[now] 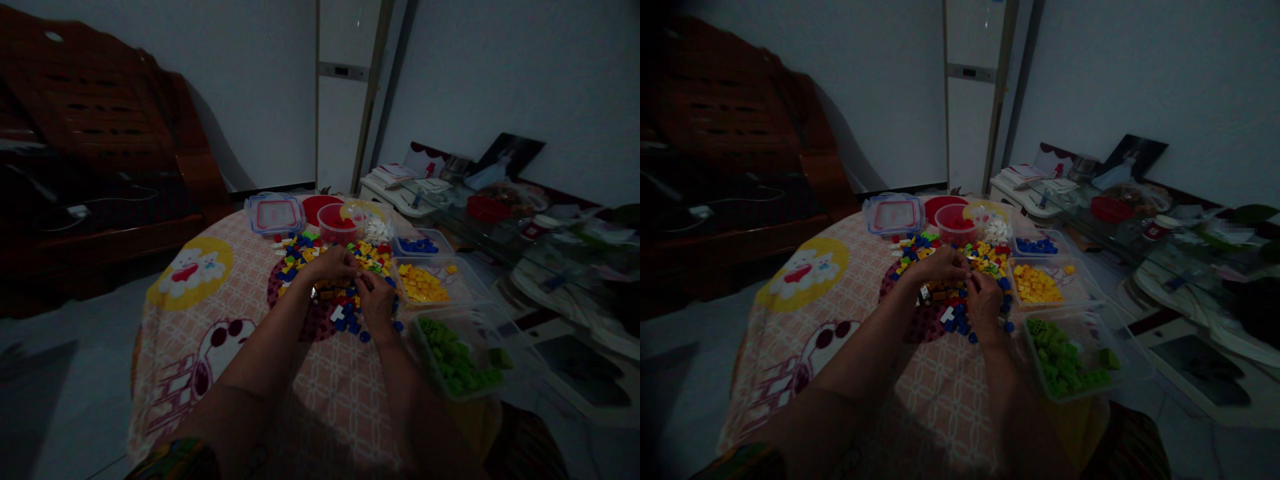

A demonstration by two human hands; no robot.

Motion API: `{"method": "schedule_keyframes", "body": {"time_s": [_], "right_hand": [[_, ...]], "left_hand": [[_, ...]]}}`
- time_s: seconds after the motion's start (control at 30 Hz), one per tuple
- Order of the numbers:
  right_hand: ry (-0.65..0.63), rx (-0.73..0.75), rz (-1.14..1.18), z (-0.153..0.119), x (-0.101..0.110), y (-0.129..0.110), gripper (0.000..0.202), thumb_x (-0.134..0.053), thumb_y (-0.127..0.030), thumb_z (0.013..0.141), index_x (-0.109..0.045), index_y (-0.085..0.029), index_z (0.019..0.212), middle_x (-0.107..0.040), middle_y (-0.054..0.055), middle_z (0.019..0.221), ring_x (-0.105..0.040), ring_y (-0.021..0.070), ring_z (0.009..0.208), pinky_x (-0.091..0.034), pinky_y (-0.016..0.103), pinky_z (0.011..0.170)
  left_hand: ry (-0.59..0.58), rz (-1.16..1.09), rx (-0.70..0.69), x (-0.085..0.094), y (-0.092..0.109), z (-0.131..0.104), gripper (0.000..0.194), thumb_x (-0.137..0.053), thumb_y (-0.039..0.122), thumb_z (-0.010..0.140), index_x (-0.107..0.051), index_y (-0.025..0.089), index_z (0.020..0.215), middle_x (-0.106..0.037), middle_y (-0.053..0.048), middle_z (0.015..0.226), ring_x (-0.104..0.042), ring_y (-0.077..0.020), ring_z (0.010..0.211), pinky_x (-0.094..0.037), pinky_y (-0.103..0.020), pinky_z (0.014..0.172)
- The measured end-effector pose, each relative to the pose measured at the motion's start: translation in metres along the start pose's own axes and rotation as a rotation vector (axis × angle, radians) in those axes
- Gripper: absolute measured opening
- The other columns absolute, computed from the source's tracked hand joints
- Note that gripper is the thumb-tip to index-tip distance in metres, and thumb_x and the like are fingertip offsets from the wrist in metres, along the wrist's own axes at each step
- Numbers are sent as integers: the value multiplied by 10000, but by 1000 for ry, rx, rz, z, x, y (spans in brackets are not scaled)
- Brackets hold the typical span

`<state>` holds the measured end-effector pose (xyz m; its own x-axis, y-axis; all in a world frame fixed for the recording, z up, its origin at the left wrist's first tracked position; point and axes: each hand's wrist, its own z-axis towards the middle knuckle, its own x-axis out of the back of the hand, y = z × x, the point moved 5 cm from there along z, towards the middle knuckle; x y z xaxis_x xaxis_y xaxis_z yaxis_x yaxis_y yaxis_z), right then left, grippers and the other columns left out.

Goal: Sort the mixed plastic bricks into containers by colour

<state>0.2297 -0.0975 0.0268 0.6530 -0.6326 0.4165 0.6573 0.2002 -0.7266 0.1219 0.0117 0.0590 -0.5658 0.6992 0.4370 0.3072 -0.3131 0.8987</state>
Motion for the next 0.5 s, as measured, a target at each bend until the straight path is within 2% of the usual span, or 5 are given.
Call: {"method": "schedule_keyframes", "body": {"time_s": [0.1,0.3,0.5], "right_hand": [[20,-11,-13,1,2,1,205,-610,-285,870,-749,-179,978,-765,107,956,-695,246,882,-532,370,848],[95,-16,-35,2,7,0,259,-560,-303,898,-745,-177,1030,-766,97,922,-692,242,910,-525,372,873],[100,14,-45,-1,4,-2,264,-522,-278,902,-748,-176,993,-766,105,929,-695,238,903,-532,374,869]], "left_hand": [[86,-153,33,3,-6,3,167,-749,285,650,-689,130,636,-628,12,514,-536,-88,456,-385,-184,465],[470,-545,90,26,-21,1,127,-730,231,606,-660,138,655,-651,-3,552,-542,-88,454,-445,-206,491],[699,-688,92,46,-39,-3,133,-687,235,570,-625,142,643,-623,2,559,-557,-98,480,-416,-190,451]]}}
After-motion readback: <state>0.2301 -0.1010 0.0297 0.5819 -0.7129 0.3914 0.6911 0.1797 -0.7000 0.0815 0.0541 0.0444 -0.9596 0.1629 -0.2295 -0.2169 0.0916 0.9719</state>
